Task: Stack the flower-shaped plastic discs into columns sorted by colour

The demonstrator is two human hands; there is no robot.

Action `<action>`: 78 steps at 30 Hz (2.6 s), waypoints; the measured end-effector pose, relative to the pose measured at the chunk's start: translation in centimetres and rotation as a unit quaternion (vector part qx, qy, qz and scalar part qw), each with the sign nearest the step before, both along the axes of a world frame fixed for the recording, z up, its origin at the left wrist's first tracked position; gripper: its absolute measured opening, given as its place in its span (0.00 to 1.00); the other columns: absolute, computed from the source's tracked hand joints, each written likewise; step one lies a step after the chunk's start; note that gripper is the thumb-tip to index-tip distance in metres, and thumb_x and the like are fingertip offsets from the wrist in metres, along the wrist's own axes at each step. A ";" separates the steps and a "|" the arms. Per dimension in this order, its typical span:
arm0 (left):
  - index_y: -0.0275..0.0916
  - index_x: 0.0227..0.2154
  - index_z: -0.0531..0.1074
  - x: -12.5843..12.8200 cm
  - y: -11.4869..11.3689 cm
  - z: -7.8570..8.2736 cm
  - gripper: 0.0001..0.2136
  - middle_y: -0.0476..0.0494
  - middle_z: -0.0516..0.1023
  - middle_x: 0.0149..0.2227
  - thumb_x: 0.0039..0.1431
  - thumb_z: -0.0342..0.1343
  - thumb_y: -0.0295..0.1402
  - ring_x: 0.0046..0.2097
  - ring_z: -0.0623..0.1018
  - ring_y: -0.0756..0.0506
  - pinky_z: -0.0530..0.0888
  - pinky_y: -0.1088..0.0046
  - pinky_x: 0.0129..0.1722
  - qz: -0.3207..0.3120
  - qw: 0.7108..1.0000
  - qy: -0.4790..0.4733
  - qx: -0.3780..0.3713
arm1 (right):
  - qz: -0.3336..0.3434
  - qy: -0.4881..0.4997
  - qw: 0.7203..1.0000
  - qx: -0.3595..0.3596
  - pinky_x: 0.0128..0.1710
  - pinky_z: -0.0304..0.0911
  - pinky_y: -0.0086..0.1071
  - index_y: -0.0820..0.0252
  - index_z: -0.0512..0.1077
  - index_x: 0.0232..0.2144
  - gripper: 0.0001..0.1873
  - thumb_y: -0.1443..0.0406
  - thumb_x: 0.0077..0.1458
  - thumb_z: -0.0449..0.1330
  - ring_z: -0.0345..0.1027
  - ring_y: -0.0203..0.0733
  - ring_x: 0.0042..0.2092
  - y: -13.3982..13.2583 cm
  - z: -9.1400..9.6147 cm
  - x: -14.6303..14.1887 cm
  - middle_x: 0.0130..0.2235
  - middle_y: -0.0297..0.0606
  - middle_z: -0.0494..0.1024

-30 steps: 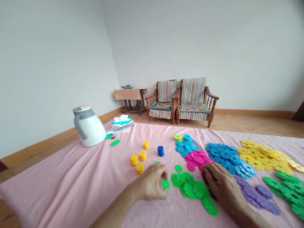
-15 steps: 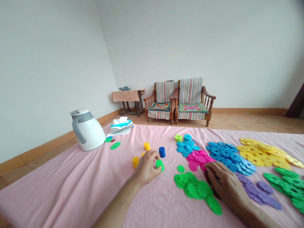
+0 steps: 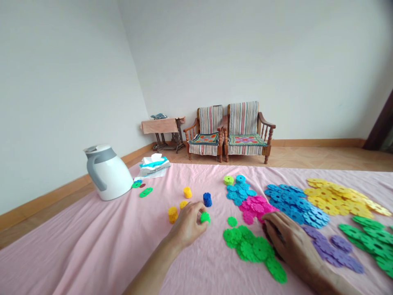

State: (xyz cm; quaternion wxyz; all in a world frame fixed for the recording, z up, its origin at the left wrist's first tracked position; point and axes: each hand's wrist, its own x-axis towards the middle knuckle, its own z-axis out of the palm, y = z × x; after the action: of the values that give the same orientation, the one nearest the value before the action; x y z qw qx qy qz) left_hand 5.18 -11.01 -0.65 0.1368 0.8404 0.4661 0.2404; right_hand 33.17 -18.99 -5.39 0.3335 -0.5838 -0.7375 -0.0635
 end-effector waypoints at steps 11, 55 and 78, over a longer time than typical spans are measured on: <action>0.38 0.28 0.70 -0.1 0.3 0.0 0.06 0.50 0.73 0.29 0.45 0.53 0.25 0.34 0.72 0.48 0.64 0.74 0.35 -0.010 1.000 0.013 -0.013 | -0.002 0.003 1.000 -0.006 0.37 0.60 0.34 0.55 0.68 0.34 0.10 0.63 0.60 0.47 0.66 0.40 0.35 0.0 0.0 -0.2 0.33 0.36 0.73; 0.39 0.34 0.74 4.8 -2.7 -1.4 0.11 0.47 0.68 0.33 0.44 0.56 0.26 0.33 0.70 0.48 0.65 0.76 0.31 -0.129 0.988 0.002 -0.083 | -0.074 0.040 0.995 0.058 0.37 0.61 0.35 0.57 0.68 0.32 0.10 0.64 0.59 0.47 0.67 0.40 0.36 -1.2 0.0 -2.3 0.32 0.37 0.73; 0.38 0.35 0.76 -0.2 1.2 3.2 0.13 0.49 0.70 0.30 0.44 0.54 0.24 0.31 0.71 0.49 0.67 0.76 0.32 -0.086 0.996 -0.029 -0.009 | -0.064 0.062 0.996 -0.005 0.38 0.59 0.34 0.56 0.66 0.32 0.09 0.62 0.59 0.48 0.65 0.40 0.37 -1.5 0.0 -2.3 0.33 0.36 0.72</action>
State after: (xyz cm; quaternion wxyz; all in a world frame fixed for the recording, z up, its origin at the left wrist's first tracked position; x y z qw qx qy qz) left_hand 4.94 -9.83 2.56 0.1778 0.8690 0.3898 0.2477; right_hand 30.83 -20.53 -5.35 0.3711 -0.6343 -0.6767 -0.0444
